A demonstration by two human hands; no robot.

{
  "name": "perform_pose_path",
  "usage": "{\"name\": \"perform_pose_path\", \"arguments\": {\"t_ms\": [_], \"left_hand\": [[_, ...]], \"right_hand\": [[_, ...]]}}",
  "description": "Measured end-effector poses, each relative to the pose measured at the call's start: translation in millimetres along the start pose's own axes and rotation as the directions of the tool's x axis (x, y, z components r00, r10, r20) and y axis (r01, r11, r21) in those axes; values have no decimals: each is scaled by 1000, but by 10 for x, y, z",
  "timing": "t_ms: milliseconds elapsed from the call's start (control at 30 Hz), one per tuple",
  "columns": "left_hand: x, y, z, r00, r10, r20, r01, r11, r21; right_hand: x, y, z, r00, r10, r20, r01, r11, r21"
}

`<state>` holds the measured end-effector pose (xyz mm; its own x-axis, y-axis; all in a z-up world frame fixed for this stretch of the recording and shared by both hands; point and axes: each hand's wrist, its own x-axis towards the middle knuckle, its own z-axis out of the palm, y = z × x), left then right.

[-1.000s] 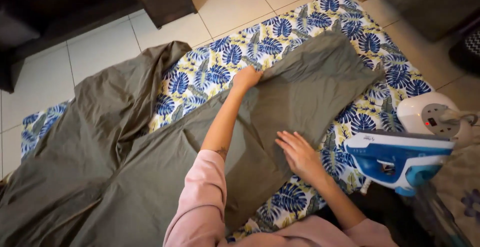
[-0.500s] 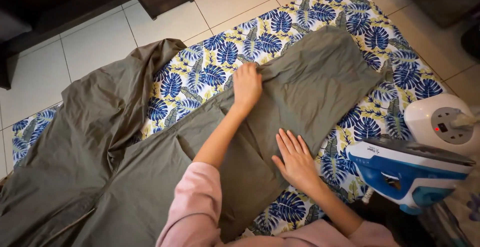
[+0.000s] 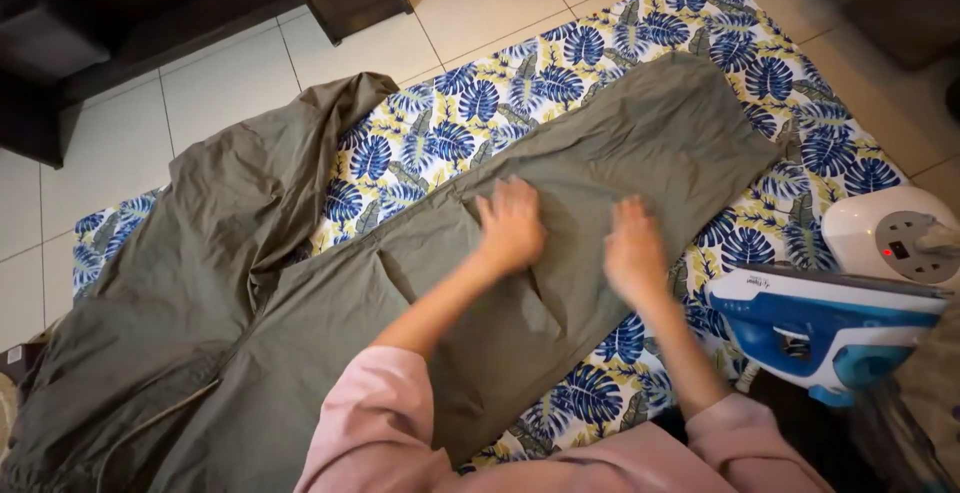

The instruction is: Ironing a pair of olive green cargo pants on an ironing board.

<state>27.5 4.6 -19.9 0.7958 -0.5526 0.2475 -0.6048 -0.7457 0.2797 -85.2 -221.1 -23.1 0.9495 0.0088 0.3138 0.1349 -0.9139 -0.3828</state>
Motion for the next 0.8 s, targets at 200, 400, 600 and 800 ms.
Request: {"name": "perform_pose_path", "arguments": {"t_ms": [200, 400, 600, 800], "left_hand": [[-44, 315, -67, 998, -22, -55, 29, 991, 128], [163, 42, -29, 950, -201, 238, 190, 979, 69], [26, 736, 275, 979, 155, 135, -154, 988, -22], [49, 853, 490, 994, 106, -29, -107, 993, -52]], "right_hand": [[-15, -331, -102, 996, -24, -84, 40, 981, 192], [242, 160, -133, 947, 319, -35, -321, 945, -60], [508, 592, 162, 793, 289, -536, -330, 944, 22], [939, 1712, 310, 253, 790, -559, -450, 607, 655]]}}
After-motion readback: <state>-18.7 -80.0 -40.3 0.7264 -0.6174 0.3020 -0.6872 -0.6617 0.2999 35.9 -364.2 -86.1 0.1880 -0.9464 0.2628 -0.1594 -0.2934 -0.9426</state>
